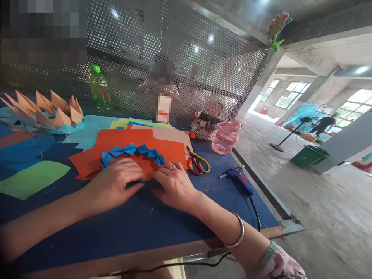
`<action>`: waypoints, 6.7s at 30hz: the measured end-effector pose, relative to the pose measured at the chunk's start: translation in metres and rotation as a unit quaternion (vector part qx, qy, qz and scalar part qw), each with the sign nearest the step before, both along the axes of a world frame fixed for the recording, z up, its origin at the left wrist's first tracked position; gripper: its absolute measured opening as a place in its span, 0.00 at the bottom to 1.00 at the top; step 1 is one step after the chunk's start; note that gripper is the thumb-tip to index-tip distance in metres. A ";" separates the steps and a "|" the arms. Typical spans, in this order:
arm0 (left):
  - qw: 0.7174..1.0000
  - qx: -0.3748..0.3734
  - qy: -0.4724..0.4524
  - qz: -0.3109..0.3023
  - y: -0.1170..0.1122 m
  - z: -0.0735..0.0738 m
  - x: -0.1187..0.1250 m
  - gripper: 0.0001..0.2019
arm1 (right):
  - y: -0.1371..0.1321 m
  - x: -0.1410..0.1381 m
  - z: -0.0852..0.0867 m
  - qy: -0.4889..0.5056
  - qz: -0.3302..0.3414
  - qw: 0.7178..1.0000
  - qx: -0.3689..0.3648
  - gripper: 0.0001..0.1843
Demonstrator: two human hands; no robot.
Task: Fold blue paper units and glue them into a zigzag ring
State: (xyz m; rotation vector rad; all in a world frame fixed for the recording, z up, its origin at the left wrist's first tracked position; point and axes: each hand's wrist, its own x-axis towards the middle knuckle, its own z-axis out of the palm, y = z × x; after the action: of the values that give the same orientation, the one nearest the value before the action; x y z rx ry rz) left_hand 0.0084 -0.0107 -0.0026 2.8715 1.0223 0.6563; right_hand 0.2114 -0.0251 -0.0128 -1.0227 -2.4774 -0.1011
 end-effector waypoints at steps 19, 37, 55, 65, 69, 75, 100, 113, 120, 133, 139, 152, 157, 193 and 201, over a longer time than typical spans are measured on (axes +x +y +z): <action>1.000 -0.023 -0.018 0.010 0.003 -0.003 0.001 0.08 | 0.001 0.002 -0.005 0.007 -0.016 0.999 0.027 0.10; 1.000 0.008 -0.019 0.006 -0.009 0.003 0.012 0.03 | -0.007 0.003 -0.002 0.009 0.005 0.999 0.040 0.09; 0.998 -0.030 -0.015 0.050 -0.011 -0.001 0.014 0.03 | -0.007 0.004 -0.002 0.003 0.007 1.000 0.030 0.04; 0.998 -0.023 -0.039 0.043 -0.008 -0.002 0.013 0.03 | -0.010 0.002 -0.001 0.023 0.001 1.000 0.020 0.04; 0.998 -0.029 -0.059 0.023 -0.010 -0.001 0.014 0.03 | -0.010 0.002 -0.002 0.033 0.020 0.999 0.030 0.03; 0.998 -0.027 -0.056 0.022 -0.012 -0.001 0.014 0.04 | -0.009 0.003 -0.004 0.042 0.033 0.998 0.028 0.04; 0.997 -0.042 -0.029 0.049 -0.007 -0.002 0.012 0.02 | -0.008 0.003 -0.005 0.035 0.016 0.999 0.004 0.04; 0.998 -0.033 -0.033 0.029 -0.014 0.004 0.015 0.05 | -0.009 0.003 -0.005 0.035 0.051 0.998 0.034 0.05; 0.998 -0.030 -0.039 0.048 -0.008 0.001 0.013 0.03 | -0.008 0.005 -0.003 0.037 0.026 0.998 0.034 0.05; 0.998 -0.010 -0.036 0.053 -0.009 0.001 0.015 0.05 | -0.004 0.006 -0.007 -0.005 -0.010 0.999 0.031 0.08; 0.998 -0.028 -0.040 0.044 -0.007 0.000 0.015 0.01 | -0.004 0.006 -0.006 0.004 -0.010 1.000 0.020 0.08; 0.997 -0.036 -0.055 0.035 -0.011 0.003 0.017 0.05 | -0.006 0.006 -0.006 0.013 0.027 0.998 0.049 0.05; 0.998 -0.026 -0.050 -0.012 -0.015 0.002 0.018 0.08 | -0.006 0.007 -0.010 0.017 0.058 0.995 0.074 0.03; 1.000 -0.016 -0.018 0.008 -0.003 0.001 0.010 0.03 | 0.001 0.011 -0.005 0.014 0.041 0.998 0.044 0.09; 0.999 0.022 0.002 -0.035 -0.009 0.005 0.012 0.06 | 0.000 0.011 -0.006 -0.009 0.080 0.994 0.080 0.11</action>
State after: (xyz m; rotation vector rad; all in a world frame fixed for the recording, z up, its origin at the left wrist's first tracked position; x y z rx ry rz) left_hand 0.0205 -0.0194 0.0022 2.9323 0.9129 0.6773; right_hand 0.2225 -0.0252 -0.0184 -0.7591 -2.5106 -0.2543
